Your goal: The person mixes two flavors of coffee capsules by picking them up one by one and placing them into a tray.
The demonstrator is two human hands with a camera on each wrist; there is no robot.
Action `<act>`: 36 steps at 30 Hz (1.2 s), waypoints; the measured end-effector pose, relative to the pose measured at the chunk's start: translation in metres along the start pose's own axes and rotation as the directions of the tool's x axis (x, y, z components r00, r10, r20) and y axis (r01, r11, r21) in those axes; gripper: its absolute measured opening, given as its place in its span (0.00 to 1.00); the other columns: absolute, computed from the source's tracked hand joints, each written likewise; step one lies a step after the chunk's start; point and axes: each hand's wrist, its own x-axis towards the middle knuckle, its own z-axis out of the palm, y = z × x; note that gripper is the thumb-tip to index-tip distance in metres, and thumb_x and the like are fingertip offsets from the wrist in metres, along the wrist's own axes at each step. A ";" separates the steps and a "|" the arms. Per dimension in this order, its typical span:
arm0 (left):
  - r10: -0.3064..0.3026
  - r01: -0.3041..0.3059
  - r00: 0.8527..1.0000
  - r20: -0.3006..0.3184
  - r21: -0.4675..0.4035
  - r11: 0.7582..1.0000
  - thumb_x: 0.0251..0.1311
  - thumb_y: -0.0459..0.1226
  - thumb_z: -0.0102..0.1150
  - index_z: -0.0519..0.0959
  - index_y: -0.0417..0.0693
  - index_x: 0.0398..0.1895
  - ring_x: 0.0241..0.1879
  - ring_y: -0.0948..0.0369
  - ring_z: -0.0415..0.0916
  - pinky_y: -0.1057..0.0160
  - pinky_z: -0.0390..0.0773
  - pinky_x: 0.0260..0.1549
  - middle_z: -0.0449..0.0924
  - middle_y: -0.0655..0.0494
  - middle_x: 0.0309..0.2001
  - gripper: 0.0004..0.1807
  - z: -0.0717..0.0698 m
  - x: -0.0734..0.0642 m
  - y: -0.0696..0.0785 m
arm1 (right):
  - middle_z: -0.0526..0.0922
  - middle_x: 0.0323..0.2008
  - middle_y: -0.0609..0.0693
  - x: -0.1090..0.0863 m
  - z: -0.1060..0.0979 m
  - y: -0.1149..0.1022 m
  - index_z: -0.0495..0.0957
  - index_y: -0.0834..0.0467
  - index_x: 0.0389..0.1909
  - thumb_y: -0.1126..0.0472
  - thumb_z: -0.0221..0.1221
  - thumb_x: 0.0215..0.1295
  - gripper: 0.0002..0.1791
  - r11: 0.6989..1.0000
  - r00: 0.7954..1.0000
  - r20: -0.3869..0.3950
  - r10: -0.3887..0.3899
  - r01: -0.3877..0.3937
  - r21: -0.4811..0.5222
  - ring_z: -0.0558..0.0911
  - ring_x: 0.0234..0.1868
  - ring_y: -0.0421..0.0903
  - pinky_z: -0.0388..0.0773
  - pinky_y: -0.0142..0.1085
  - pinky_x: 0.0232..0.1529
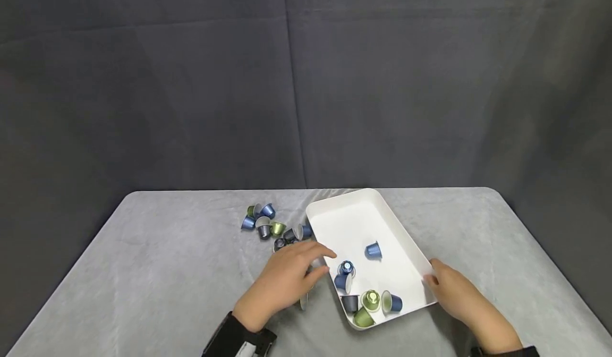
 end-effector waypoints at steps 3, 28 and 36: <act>-0.061 0.063 0.998 0.028 -0.094 0.994 0.69 0.42 0.59 0.79 0.60 0.58 0.59 0.60 0.74 0.55 0.74 0.56 0.79 0.64 0.57 0.15 -0.003 -0.003 -0.016 | 0.80 0.34 0.63 0.000 -0.003 0.000 0.70 0.75 0.44 0.67 0.52 0.72 0.12 1.000 1.000 0.021 0.019 -0.019 0.003 0.79 0.37 0.56 0.77 0.52 0.36; -0.357 0.369 0.922 -0.153 0.064 0.927 0.61 0.36 0.67 0.77 0.44 0.57 0.50 0.48 0.77 0.47 0.79 0.43 0.75 0.45 0.54 0.21 -0.022 -0.012 -0.133 | 0.78 0.32 0.57 -0.001 -0.005 -0.003 0.70 0.74 0.45 0.66 0.52 0.73 0.12 0.997 0.995 0.056 0.078 -0.079 0.017 0.73 0.33 0.50 0.74 0.46 0.32; -0.484 0.486 0.874 -0.050 0.074 0.871 0.60 0.40 0.69 0.69 0.36 0.59 0.37 0.49 0.79 0.51 0.79 0.33 0.74 0.40 0.46 0.29 -0.024 -0.002 -0.144 | 0.74 0.28 0.52 -0.002 -0.004 -0.003 0.70 0.72 0.43 0.65 0.52 0.73 0.11 0.997 0.996 0.050 0.073 -0.074 0.025 0.72 0.31 0.49 0.72 0.44 0.31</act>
